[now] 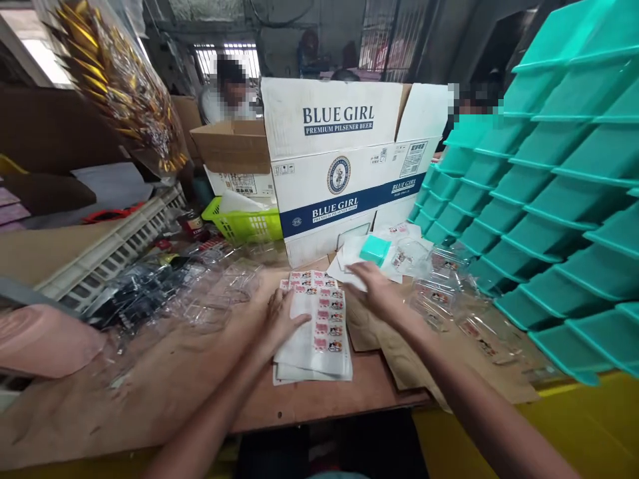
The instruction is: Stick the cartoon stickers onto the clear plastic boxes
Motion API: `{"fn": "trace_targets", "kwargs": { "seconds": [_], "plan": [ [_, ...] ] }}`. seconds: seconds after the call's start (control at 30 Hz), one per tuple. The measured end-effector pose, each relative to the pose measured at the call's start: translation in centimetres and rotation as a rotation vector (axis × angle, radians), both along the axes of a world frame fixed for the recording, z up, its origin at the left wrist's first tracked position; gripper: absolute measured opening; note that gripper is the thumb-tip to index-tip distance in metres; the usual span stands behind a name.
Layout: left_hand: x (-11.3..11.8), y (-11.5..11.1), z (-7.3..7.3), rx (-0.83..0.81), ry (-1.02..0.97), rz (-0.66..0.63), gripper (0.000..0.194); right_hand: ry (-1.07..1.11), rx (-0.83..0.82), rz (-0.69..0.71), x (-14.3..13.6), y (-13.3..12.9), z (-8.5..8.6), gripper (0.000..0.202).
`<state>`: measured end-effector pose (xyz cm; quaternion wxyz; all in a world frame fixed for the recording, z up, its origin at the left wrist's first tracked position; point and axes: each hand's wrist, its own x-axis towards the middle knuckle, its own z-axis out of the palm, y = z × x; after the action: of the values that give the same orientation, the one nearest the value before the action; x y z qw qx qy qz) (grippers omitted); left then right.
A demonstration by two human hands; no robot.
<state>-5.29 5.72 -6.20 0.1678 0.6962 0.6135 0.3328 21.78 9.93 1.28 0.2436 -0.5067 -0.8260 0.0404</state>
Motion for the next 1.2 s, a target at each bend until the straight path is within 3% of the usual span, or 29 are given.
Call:
{"fn": "trace_targets", "kwargs": {
  "seconds": [0.07,0.13,0.3,0.47,0.57,0.63,0.73,0.83,0.9,0.97,1.1,1.2],
  "plan": [
    [0.3,0.1,-1.0,0.015,0.019,-0.023,0.057,-0.005,-0.097,0.084,-4.6,0.3,-1.8,0.048],
    [0.0,0.0,-1.9,0.056,0.003,-0.036,0.057,-0.012,-0.164,0.074,-7.7,1.1,-3.1,0.055],
    [-1.2,-0.3,-2.4,0.077,-0.16,0.029,0.084,0.015,-0.284,0.041,-9.3,2.6,-4.1,0.013],
    [-0.8,-0.3,-2.0,0.042,-0.254,-0.032,0.08,0.032,-0.333,0.049,-9.9,2.8,-4.1,0.054],
    [-0.5,-0.7,-1.1,0.047,-0.368,0.029,0.08,0.092,-0.357,0.066,-10.3,2.4,-3.5,0.029],
    [-0.6,-1.2,0.0,-0.021,-0.539,0.057,0.067,0.163,-0.374,0.126,-9.8,1.6,-2.8,0.01],
    [-0.8,-2.2,2.1,-0.192,-0.744,-0.014,0.032,0.288,-0.406,0.239,-8.2,-0.1,-1.8,0.027],
    [-0.4,-3.5,3.8,-0.347,-0.948,-0.098,0.029,0.397,-0.405,0.251,-6.7,-1.9,-1.7,0.035],
    [0.2,-4.2,4.5,-0.434,-1.126,-0.124,0.027,0.46,-0.366,0.2,-6.3,-3.2,-1.7,0.03],
    [0.9,-4.7,4.9,-0.464,-1.215,-0.135,0.026,0.482,-0.21,0.165,-6.4,-4.6,-1.7,0.021],
    [2.1,-5.2,5.1,-0.4,-1.132,-0.171,0.024,0.394,0.148,0.239,-7.5,-6.4,-1.3,0.013],
    [2.5,-5.3,5.0,-0.271,-0.982,-0.157,0.021,0.408,0.179,0.264,-7.8,-6.5,-1.3,0.013]
  ]
}}
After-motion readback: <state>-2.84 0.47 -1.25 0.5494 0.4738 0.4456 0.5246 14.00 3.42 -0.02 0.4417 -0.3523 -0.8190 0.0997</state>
